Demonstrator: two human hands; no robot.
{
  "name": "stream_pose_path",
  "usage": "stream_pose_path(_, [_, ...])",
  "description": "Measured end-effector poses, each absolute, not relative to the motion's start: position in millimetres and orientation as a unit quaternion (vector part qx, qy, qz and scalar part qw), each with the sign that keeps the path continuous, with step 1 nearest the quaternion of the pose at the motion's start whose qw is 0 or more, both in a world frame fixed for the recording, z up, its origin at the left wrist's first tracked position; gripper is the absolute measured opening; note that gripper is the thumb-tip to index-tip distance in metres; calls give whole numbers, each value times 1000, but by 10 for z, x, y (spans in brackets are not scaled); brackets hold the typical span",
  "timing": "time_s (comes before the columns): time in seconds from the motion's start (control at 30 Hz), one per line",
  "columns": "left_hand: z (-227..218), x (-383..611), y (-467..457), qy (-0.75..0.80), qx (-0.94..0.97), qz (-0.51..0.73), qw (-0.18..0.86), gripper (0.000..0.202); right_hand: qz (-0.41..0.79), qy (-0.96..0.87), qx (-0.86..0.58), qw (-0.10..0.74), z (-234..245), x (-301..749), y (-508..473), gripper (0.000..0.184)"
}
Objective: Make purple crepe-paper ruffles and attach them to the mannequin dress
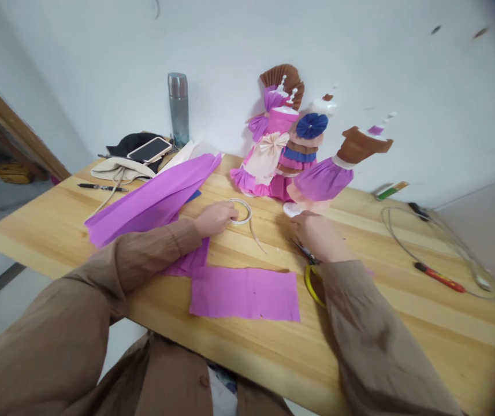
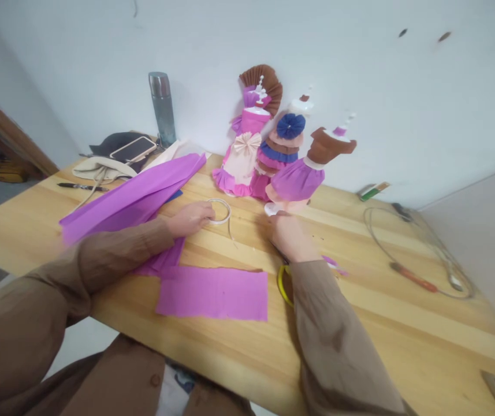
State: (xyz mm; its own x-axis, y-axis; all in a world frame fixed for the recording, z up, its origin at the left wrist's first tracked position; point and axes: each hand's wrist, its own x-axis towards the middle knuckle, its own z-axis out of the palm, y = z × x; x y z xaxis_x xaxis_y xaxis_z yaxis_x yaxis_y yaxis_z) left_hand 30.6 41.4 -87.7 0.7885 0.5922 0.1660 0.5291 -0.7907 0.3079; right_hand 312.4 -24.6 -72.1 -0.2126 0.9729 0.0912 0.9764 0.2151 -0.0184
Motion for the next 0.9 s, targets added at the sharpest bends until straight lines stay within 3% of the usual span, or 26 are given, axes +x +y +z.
stream_pose_path(0.13, [-969,329,446,301,935,144,122,35,-18,-787,-615,51,-658,3033,-336,24])
stream_pose_path(0.33, [-912,334,306,345,902,218,137,38,26,-837,-541,75,-729,2729,-401,27])
stream_pose_path(0.5, [-743,396,52,203,955,154,150,35,34,-853,-511,101,-796,2659,-424,44])
stream_pose_path(0.63, [-722,443,-41,131,982,70,121,30,30,-850,-513,121,-880,2647,-386,41])
stream_pose_path(0.9, [-890,428,125,285,938,158,117,34,16,-825,-538,172,-1033,2699,-313,38])
